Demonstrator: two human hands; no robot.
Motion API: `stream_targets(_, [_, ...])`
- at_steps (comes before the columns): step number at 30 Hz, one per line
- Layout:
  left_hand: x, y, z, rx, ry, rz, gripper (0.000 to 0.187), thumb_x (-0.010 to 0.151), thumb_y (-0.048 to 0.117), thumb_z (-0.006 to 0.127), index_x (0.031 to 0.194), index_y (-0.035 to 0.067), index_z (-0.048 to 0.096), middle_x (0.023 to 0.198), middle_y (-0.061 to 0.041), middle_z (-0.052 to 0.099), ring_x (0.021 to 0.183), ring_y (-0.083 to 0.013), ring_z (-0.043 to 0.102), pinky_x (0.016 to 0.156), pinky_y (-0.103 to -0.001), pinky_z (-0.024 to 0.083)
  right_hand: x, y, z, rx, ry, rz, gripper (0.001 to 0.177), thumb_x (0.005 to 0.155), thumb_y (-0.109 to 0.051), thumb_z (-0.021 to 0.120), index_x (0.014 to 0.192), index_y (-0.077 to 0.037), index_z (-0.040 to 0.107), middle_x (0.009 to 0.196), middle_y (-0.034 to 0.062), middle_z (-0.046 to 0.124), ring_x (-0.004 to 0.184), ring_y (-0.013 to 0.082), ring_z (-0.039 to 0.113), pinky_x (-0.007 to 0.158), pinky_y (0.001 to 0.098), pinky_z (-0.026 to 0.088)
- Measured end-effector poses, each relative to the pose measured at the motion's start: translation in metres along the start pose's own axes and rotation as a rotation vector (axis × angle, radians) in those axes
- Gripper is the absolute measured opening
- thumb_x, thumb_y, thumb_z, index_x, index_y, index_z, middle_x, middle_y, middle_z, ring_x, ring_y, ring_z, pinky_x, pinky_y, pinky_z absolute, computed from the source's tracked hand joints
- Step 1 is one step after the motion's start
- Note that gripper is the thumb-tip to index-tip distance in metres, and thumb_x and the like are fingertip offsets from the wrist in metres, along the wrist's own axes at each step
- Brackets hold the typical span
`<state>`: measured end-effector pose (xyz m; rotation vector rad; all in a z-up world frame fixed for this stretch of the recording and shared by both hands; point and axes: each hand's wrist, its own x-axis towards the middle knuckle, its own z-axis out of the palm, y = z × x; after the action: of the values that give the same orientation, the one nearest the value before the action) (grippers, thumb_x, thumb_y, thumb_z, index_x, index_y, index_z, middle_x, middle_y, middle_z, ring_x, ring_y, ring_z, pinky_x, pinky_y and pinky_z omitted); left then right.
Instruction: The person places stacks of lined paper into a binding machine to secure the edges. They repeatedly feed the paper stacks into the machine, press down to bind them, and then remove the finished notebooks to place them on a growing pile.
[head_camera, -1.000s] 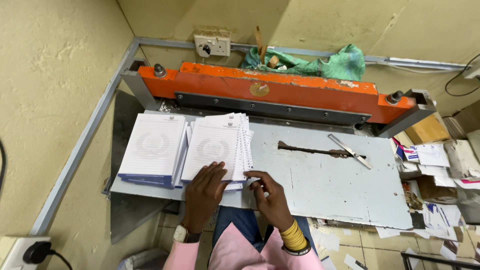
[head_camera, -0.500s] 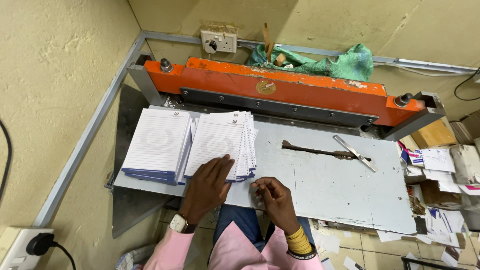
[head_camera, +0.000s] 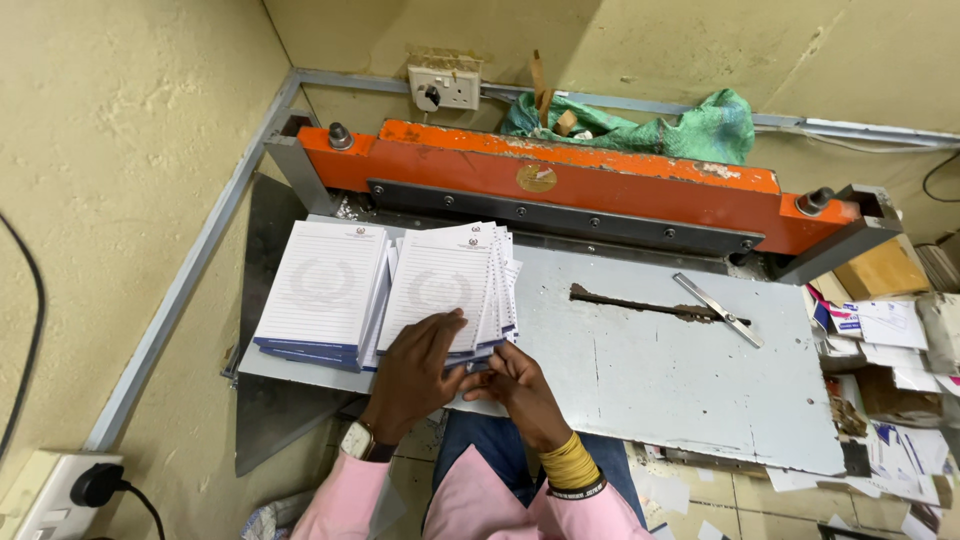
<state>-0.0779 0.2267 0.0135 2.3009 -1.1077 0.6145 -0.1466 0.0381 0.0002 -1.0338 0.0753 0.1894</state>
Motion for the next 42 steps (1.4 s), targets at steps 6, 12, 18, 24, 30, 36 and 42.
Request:
stream_targets(6, [-0.009, -0.018, 0.007, 0.053, -0.124, -0.022, 0.08, 0.091, 0.015, 0.085, 0.16, 0.001, 0.044, 0.146, -0.027, 0.066, 0.134, -0.0369, 0.067, 0.105, -0.044, 0.061, 0.001, 0.01, 0.019, -0.017, 0.029, -0.113, 0.054, 0.103, -0.034, 0.062, 0.147, -0.003, 0.06, 0.136, 0.016, 0.075, 0.115, 0.026, 0.075, 0.1, 0.0427, 0.061])
stream_targets(12, [0.03, 0.064, 0.003, -0.171, -0.229, -0.333, 0.09, 0.102, 0.011, 0.067, 0.173, 0.009, 0.011, 0.106, -0.023, 0.071, 0.069, -0.0342, 0.07, 0.057, -0.047, 0.06, 0.008, 0.009, 0.02, 0.263, 0.169, -0.062, 0.026, 0.109, -0.03, 0.065, 0.09, -0.014, 0.059, 0.083, -0.0037, 0.053, 0.082, 0.0098, 0.053, 0.073, 0.0281, 0.045])
stream_targets(18, [0.057, 0.086, -0.03, -0.611, -0.486, -0.302, 0.115, 0.083, 0.023, 0.085, 0.17, 0.001, 0.013, 0.177, -0.022, 0.028, 0.162, -0.0354, 0.031, 0.129, -0.044, 0.033, -0.009, 0.027, -0.077, -1.295, 0.068, -0.697, 0.088, 0.096, -0.061, 0.022, 0.156, -0.007, 0.056, 0.153, 0.0168, 0.067, 0.115, 0.0344, 0.08, 0.075, 0.0502, 0.052])
stream_targets(24, [0.088, 0.076, -0.034, -0.712, -0.245, -0.9, 0.129, 0.073, 0.058, 0.085, 0.173, 0.017, 0.015, 0.18, -0.011, 0.029, 0.165, -0.0291, 0.031, 0.127, -0.051, 0.034, -0.077, -0.029, -0.159, -0.026, 0.334, -0.155, 0.03, 0.087, -0.012, 0.085, 0.108, -0.003, 0.065, 0.089, 0.0074, 0.066, 0.08, 0.0253, 0.066, 0.071, 0.0397, 0.064])
stream_targets(30, [0.094, 0.111, 0.04, -1.157, -0.369, -0.779, 0.086, 0.084, 0.061, 0.069, 0.154, 0.013, 0.053, 0.152, -0.008, 0.069, 0.141, -0.0261, 0.067, 0.114, -0.043, 0.055, -0.121, -0.145, -0.133, -0.419, 0.657, 0.18, 0.074, 0.083, -0.03, 0.07, 0.15, -0.003, 0.057, 0.148, 0.0192, 0.072, 0.132, 0.04, 0.069, 0.11, 0.0525, 0.059])
stream_targets(36, [0.096, 0.11, 0.111, -1.22, -0.155, -0.557, 0.055, 0.092, 0.032, 0.082, 0.14, 0.012, 0.064, 0.132, -0.006, 0.077, 0.125, -0.023, 0.072, 0.109, -0.037, 0.055, -0.128, -0.105, -0.237, -0.768, 0.743, -0.269, 0.047, 0.092, -0.024, 0.086, 0.058, -0.012, 0.056, 0.05, -0.0034, 0.045, 0.049, 0.0115, 0.039, 0.053, 0.0327, 0.035])
stream_targets(42, [0.082, 0.121, 0.14, -1.185, -0.181, -0.589, 0.076, 0.079, 0.033, 0.093, 0.145, 0.021, 0.059, 0.152, -0.004, 0.057, 0.146, -0.023, 0.052, 0.119, -0.038, 0.044, -0.117, -0.081, -0.242, -0.501, 0.575, -0.408, 0.11, 0.072, -0.032, 0.084, 0.166, -0.016, 0.03, 0.169, 0.0115, 0.044, 0.15, 0.0314, 0.05, 0.119, 0.0479, 0.049])
